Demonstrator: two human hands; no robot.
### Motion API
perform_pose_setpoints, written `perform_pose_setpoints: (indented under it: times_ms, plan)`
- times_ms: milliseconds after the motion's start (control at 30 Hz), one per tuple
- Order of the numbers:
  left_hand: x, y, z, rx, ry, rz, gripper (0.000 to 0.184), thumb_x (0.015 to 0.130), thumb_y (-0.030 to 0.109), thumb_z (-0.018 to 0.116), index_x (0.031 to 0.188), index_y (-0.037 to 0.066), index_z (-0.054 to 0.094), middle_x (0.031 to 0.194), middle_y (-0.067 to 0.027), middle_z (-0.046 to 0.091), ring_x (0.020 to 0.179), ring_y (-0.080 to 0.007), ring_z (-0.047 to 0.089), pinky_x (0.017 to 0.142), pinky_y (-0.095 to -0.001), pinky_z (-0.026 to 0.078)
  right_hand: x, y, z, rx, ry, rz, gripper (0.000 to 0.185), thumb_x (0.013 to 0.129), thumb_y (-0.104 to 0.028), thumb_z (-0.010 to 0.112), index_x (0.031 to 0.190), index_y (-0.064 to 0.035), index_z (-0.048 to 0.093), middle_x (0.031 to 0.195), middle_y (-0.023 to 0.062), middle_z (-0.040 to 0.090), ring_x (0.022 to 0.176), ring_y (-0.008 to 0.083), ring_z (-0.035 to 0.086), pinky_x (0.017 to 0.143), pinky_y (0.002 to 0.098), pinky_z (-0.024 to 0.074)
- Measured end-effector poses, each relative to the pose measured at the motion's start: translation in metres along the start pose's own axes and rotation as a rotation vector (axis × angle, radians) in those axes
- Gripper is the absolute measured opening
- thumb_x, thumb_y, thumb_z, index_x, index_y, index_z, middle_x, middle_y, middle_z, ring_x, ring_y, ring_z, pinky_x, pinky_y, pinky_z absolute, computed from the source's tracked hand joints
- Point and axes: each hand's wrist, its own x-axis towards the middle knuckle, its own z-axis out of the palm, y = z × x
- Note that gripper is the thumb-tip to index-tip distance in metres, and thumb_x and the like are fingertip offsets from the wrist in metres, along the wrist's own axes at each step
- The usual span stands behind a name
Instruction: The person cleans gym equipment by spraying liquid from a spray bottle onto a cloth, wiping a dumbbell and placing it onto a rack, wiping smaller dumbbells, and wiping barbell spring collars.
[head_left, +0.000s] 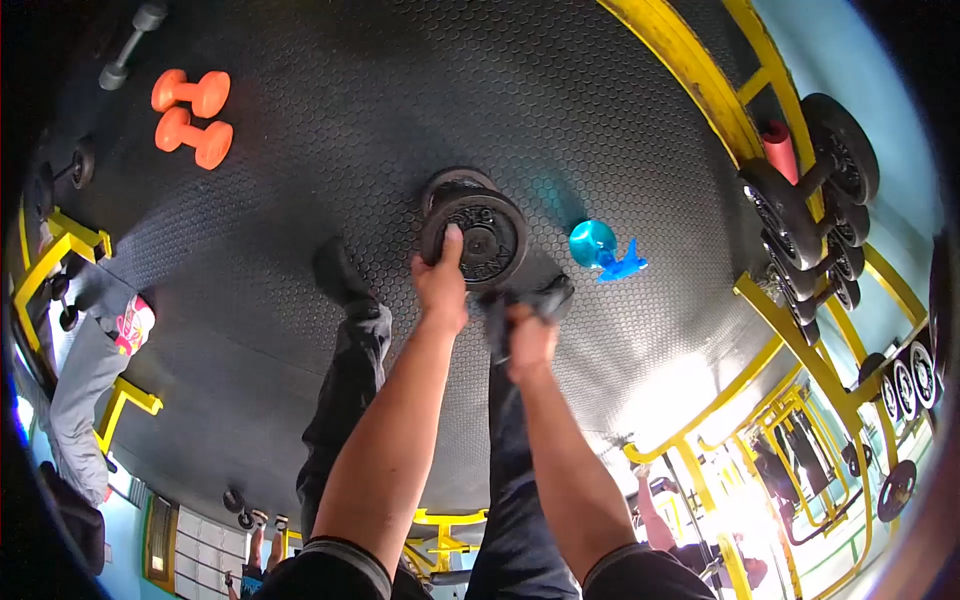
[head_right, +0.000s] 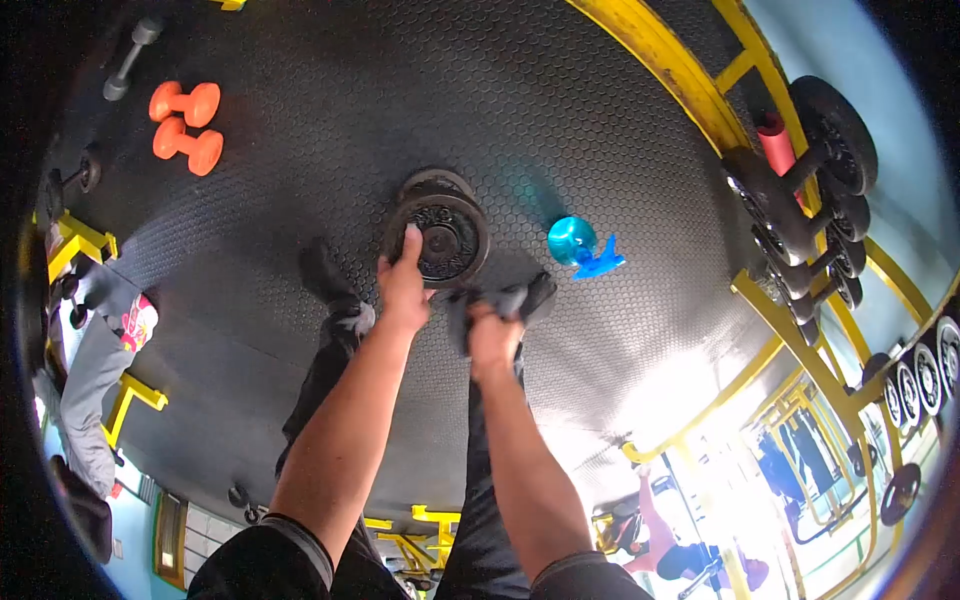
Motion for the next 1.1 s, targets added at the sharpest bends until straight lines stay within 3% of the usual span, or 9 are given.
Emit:
perform_pose_setpoints:
  times_ms: [67, 233, 433, 600, 667, 767, 933, 1033, 1100]
  plan:
    - [0.026, -0.029, -0.016, -0.169, -0.182, 0.249, 0.048, 0.081, 0.033, 0.074, 0.113, 0.005, 0.050, 0.106, -0.0066, 0.060, 0.094, -0.0154, 0.057, 0.081, -0.0309, 0.046, 0.010, -0.040, -0.012, 0.012, -0.118, -0.319, 0.022, 0.074, -0.008, 0.059, 0.095, 0.0004, 0.063, 0.081, 0.0053, 0.062, 0.071, 0.0171, 0.059, 0.066, 0.0314, 0.0473]
    - [0.029, 0.018, -0.027, 0.499, -0.440, 0.457, 0.049, 0.080, 0.037, 0.072, 0.110, 0.003, 0.054, 0.102, -0.0096, 0.063, 0.095, -0.0198, 0.060, 0.083, -0.0338, 0.048, 0.029, -0.135, -0.009, -0.812, -0.546, -0.824, 0.038, 0.070, -0.011, 0.062, 0.107, -0.0006, 0.059, 0.094, 0.0128, 0.065, 0.088, 0.0248, 0.061, 0.077, 0.0329, 0.0481]
    - [0.016, 0.044, 0.018, 1.161, -0.444, 0.680, 0.062, 0.074, 0.041, 0.074, 0.116, 0.002, 0.053, 0.103, -0.0182, 0.062, 0.100, -0.0300, 0.060, 0.087, -0.0387, 0.046, 0.076, -0.084, -0.009, -0.732, -0.466, -0.343, 0.055, 0.063, -0.016, 0.065, 0.115, 0.0002, 0.053, 0.105, 0.0228, 0.061, 0.101, 0.0387, 0.057, 0.087, 0.0402, 0.0470]
    - [-0.003, 0.010, 0.010, 0.567, -0.307, 0.370, 0.092, 0.081, 0.050, 0.065, 0.145, 0.004, 0.018, 0.139, -0.0291, 0.022, 0.130, -0.0384, 0.030, 0.106, -0.0451, 0.031, 0.061, -0.085, -0.017, -0.738, -0.662, 0.069, 0.053, 0.063, -0.012, 0.061, 0.114, 0.0000, 0.055, 0.105, 0.0235, 0.063, 0.098, 0.0355, 0.062, 0.081, 0.0381, 0.0501]
    - [0.000, 0.002, 0.010, 0.443, -0.395, 0.419, 0.094, 0.084, 0.056, 0.058, 0.146, 0.003, 0.012, 0.145, -0.0289, 0.011, 0.135, -0.0383, 0.019, 0.110, -0.0455, 0.023, 0.081, -0.094, -0.001, -0.797, -0.324, -0.267, 0.049, 0.066, -0.012, 0.059, 0.113, 0.0001, 0.058, 0.109, 0.0229, 0.063, 0.102, 0.0334, 0.061, 0.083, 0.0374, 0.0502]
    - [0.005, 0.010, 0.009, 0.480, -0.391, 0.373, 0.092, 0.087, 0.060, 0.049, 0.147, 0.002, 0.009, 0.148, -0.0257, 0.007, 0.138, -0.0359, 0.010, 0.112, -0.0446, 0.017, 0.065, -0.162, 0.039, -1.375, -0.566, -0.760, 0.045, 0.070, -0.017, 0.058, 0.114, -0.0069, 0.061, 0.109, 0.0168, 0.065, 0.103, 0.0320, 0.062, 0.086, 0.0380, 0.0502]
    - [0.019, -0.013, -0.014, -0.043, -0.455, 0.400, 0.061, 0.091, 0.054, 0.043, 0.130, 0.007, 0.039, 0.129, -0.0097, 0.044, 0.123, -0.0226, 0.039, 0.102, -0.0408, 0.032, 0.002, -0.162, 0.118, -1.946, -1.037, -0.966, 0.034, 0.070, -0.025, 0.065, 0.103, -0.0207, 0.068, 0.096, 0.0110, 0.068, 0.099, 0.0318, 0.062, 0.086, 0.0423, 0.0488]
    - [0.005, 0.000, -0.021, -0.593, -0.404, 0.080, 0.047, 0.092, 0.052, 0.043, 0.112, 0.011, 0.054, 0.111, -0.0025, 0.058, 0.109, -0.0180, 0.052, 0.092, -0.0377, 0.041, 0.000, -0.148, 0.099, -1.738, -1.165, -1.059, 0.031, 0.069, -0.019, 0.064, 0.100, -0.0146, 0.069, 0.094, 0.0127, 0.068, 0.096, 0.0328, 0.063, 0.083, 0.0407, 0.0498]
    - [0.002, 0.003, -0.019, -0.493, -0.149, 0.081, 0.045, 0.091, 0.054, 0.044, 0.111, 0.015, 0.057, 0.108, -0.0018, 0.059, 0.108, -0.0175, 0.052, 0.088, -0.0369, 0.041, 0.002, -0.156, 0.054, -0.946, -1.134, -0.874, 0.034, 0.066, -0.009, 0.060, 0.099, -0.0092, 0.067, 0.091, 0.0129, 0.068, 0.090, 0.0271, 0.064, 0.081, 0.0361, 0.0500]
